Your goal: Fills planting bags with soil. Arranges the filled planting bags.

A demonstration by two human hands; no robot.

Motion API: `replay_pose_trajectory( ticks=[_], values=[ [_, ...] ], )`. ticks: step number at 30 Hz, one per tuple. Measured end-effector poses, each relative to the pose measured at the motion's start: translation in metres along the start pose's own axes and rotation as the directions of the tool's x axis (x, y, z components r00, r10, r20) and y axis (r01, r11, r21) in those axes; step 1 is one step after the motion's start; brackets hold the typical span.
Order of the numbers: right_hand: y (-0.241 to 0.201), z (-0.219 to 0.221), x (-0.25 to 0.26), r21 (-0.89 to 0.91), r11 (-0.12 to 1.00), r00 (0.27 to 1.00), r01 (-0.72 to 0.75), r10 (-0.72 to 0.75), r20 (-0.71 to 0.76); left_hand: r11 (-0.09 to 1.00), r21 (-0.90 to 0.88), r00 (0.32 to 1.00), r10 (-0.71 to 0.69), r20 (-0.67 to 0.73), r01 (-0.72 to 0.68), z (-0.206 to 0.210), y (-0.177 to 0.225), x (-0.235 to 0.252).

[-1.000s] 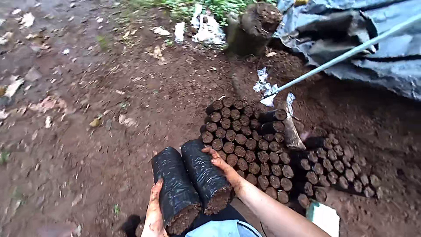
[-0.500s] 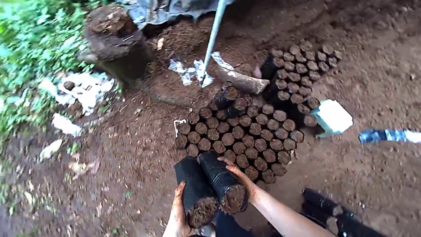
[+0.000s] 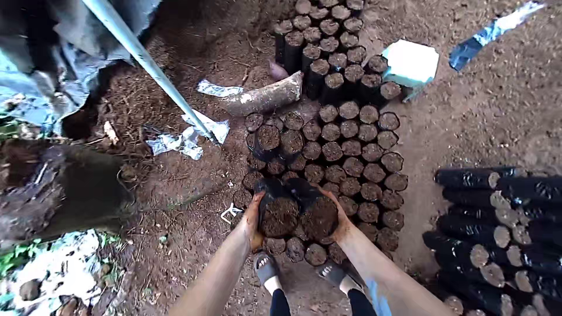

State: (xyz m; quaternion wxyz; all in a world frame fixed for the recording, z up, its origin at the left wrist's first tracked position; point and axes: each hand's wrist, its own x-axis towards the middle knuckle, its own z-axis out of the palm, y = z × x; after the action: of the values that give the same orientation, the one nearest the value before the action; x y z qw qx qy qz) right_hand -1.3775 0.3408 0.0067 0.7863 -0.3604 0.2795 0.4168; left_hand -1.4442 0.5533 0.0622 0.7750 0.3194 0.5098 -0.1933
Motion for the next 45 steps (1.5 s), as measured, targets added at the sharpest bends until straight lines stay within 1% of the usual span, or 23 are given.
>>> replay_pose_trajectory(
  ticks=[3, 5, 7, 9, 11, 13, 15, 18, 20, 23, 26, 29, 31, 32, 34, 36, 38, 40, 41, 43, 45],
  values=[
    [0.0, 0.006, 0.032, 0.038, 0.999, 0.997, 0.015, -0.013, -0.076, 0.997, 0.053, 0.999, -0.05, 0.001, 0.05, -0.001, 0.029, 0.035],
    [-0.003, 0.013, 0.047, 0.067, 0.998, 0.992, 0.013, -0.005, -0.124, 0.994, 0.052, 0.995, -0.095, -0.001, 0.095, -0.003, 0.041, 0.055],
    [-0.007, 0.016, 0.068, 0.028, 1.0, 0.977, -0.005, 0.011, -0.212, 0.99, 0.053, 0.992, -0.127, -0.007, 0.128, -0.005, 0.05, 0.077],
    [-0.008, 0.009, 0.104, -0.024, 0.998, 0.962, -0.055, 0.047, -0.269, 0.99, 0.043, 0.991, -0.133, -0.019, 0.133, -0.01, 0.057, 0.11],
    [-0.005, -0.001, 0.143, -0.034, 0.994, 0.943, -0.1, 0.083, -0.322, 0.991, 0.02, 0.991, -0.13, -0.039, 0.131, -0.013, 0.059, 0.145],
    [-0.004, 0.0, 0.167, -0.022, 0.992, 0.914, -0.125, 0.106, -0.391, 0.992, 0.036, 0.992, -0.115, -0.06, 0.117, -0.009, 0.063, 0.164],
    [-0.003, 0.0, 0.17, -0.022, 0.989, 0.899, -0.144, 0.121, -0.421, 0.989, 0.083, 0.99, -0.118, -0.074, 0.124, -0.007, 0.064, 0.165],
    [-0.006, 0.002, 0.16, -0.084, 0.983, 0.897, -0.166, 0.115, -0.426, 0.984, 0.132, 0.991, -0.113, -0.071, 0.122, -0.02, 0.058, 0.16],
    [-0.009, 0.007, 0.153, -0.142, 0.976, 0.897, -0.163, 0.086, -0.434, 0.99, 0.126, 0.996, -0.057, -0.074, 0.066, -0.024, 0.052, 0.151],
    [-0.012, 0.013, 0.14, -0.231, 0.961, 0.883, -0.153, 0.028, -0.468, 0.99, 0.135, 0.993, 0.041, -0.108, -0.027, -0.017, 0.042, 0.136],
    [-0.012, 0.007, 0.11, -0.368, 0.924, 0.906, -0.106, -0.063, -0.419, 0.965, 0.239, 0.979, 0.142, -0.147, -0.105, -0.013, 0.027, 0.133],
    [-0.018, -0.016, 0.062, -0.539, 0.837, 0.923, -0.089, -0.134, -0.361, 0.931, 0.335, 0.957, 0.216, -0.191, -0.143, -0.01, 0.013, 0.13],
    [-0.022, -0.042, 0.02, -0.593, 0.794, 0.922, -0.135, -0.118, -0.368, 0.914, 0.379, 0.951, 0.231, -0.203, -0.141, -0.006, 0.004, 0.124],
    [-0.025, -0.057, -0.005, -0.604, 0.78, 0.916, -0.164, -0.107, -0.386, 0.92, 0.366, 0.951, 0.229, -0.208, -0.142, -0.001, 0.001, 0.119],
    [-0.027, -0.093, -0.055, -0.613, 0.756, 0.887, -0.23, -0.096, -0.451, 0.931, 0.33, 0.954, 0.23, -0.195, -0.157, 0.012, -0.001, 0.108],
    [-0.029, -0.13, -0.104, -0.601, 0.742, 0.843, -0.298, -0.09, -0.53, 0.917, 0.358, 0.956, 0.245, -0.164, -0.173, 0.021, 0.002, 0.103],
    [-0.034, -0.169, -0.151, -0.592, 0.724, 0.813, -0.353, -0.075, -0.577, 0.904, 0.394, 0.948, 0.257, -0.189, -0.166, 0.024, 0.004, 0.105],
    [-0.045, -0.212, -0.196, -0.561, 0.739, 0.792, -0.373, -0.062, -0.608, 0.892, 0.421, 0.931, 0.279, -0.235, -0.161, 0.026, -0.001, 0.102],
    [-0.052, -0.236, -0.217, -0.544, 0.754, 0.783, -0.367, -0.066, -0.619, 0.876, 0.451, 0.915, 0.311, -0.255, -0.172, 0.029, -0.007, 0.098],
    [-0.069, -0.285, -0.256, -0.512, 0.786, 0.758, -0.347, -0.087, -0.647, 0.803, 0.566, 0.871, 0.403, -0.282, -0.188, 0.033, -0.03, 0.084],
    [-0.081, -0.332, -0.29, -0.495, 0.795, 0.725, -0.35, -0.104, -0.681, 0.716, 0.679, 0.836, 0.466, -0.291, -0.162, 0.038, -0.071, 0.052]
  ],
)
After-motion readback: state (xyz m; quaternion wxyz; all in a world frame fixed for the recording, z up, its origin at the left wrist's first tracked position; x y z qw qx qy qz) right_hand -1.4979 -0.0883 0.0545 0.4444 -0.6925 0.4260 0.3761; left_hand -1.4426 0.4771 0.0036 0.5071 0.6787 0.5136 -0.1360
